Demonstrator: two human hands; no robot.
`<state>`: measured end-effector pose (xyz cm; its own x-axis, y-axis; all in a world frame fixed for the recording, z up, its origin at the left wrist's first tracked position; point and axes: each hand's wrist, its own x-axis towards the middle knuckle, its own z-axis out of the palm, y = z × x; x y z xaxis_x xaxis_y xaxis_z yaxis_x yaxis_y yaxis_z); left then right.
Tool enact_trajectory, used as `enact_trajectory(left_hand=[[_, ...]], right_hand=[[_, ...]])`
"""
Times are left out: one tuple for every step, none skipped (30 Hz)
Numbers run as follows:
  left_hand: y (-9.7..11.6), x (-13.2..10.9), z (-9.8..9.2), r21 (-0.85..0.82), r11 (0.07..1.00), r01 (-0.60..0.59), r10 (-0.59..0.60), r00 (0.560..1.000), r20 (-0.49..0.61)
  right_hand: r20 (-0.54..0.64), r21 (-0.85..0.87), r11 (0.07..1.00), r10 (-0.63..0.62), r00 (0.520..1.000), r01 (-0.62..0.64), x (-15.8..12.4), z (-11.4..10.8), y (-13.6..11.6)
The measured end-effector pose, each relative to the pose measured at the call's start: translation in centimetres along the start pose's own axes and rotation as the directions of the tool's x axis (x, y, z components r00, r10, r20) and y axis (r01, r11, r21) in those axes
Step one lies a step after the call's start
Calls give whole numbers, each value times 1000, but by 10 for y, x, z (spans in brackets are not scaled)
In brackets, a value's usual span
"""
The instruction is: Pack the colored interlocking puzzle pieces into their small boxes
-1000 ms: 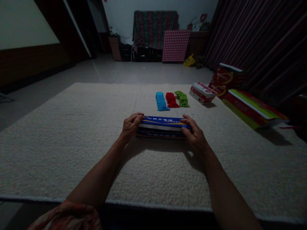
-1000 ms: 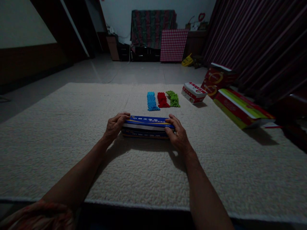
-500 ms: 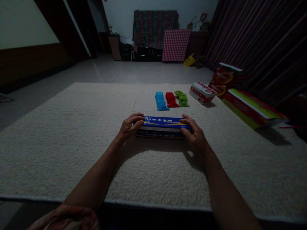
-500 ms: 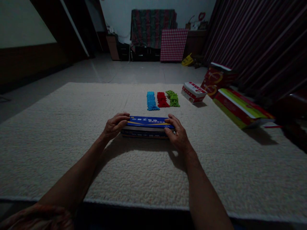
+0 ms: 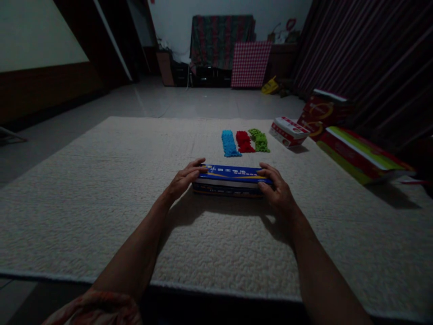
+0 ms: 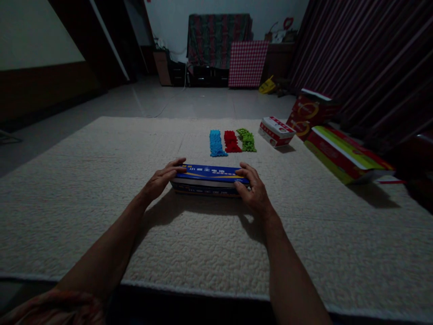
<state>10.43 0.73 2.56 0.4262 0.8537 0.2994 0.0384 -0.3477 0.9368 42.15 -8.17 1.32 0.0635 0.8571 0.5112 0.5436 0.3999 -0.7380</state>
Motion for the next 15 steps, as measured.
enact_trajectory(left_hand=[[-2, -1, 0, -38, 999, 8, -8, 1000, -6], [-4, -1, 1, -74, 997, 8, -9, 1000, -15], [-6, -1, 2, -109, 994, 6, -9, 1000, -25], [-9, -1, 3, -136, 991, 7, -12, 999, -37], [-12, -1, 4, -155, 988, 11, -20, 998, -53], [-15, -1, 4, -162, 987, 15, -27, 997, -75], [-17, -1, 5, -157, 988, 16, -32, 994, -100], [-20, -1, 5, -138, 990, 14, -31, 992, -122], [-22, -2, 5, -112, 994, 10, -25, 991, -135], [-23, -2, 4, -84, 996, 6, -18, 991, -133], [-23, -2, 4, -62, 998, 5, -12, 993, -120], [-23, -2, 4, -49, 999, 7, -12, 995, -102], [-23, -3, 4, -48, 999, 14, -18, 996, -88], [-21, -3, 4, -56, 998, 25, -29, 996, -80], [-20, -3, 5, -64, 997, 36, -41, 996, -77]], right_hand=[[-15, 6, 1000, 10, 1000, -10, -1, 2, 0], [-28, 14, 1000, 20, 999, -20, -1, 4, 0], [-42, 22, 999, 30, 999, -29, -2, 6, 0], [-53, 26, 999, 36, 998, -35, -2, 8, 0], [-62, 27, 999, 41, 997, -39, -3, 10, 0], [-66, 26, 999, 43, 997, -42, -3, 11, 0], [-68, 24, 999, 47, 997, -45, -3, 11, 0], [-68, 23, 998, 52, 996, -51, -3, 11, 0], [-66, 23, 998, 58, 996, -56, -3, 11, 0], [-60, 26, 998, 62, 996, -61, -3, 10, 0], [-52, 28, 998, 65, 996, -64, -3, 10, 0], [-47, 28, 997, 66, 997, -65, -2, 9, 0], [-42, 27, 998, 66, 997, -65, -2, 8, 0], [-39, 25, 998, 66, 997, -65, -2, 8, 0], [-38, 23, 998, 67, 997, -66, -2, 7, 0]])
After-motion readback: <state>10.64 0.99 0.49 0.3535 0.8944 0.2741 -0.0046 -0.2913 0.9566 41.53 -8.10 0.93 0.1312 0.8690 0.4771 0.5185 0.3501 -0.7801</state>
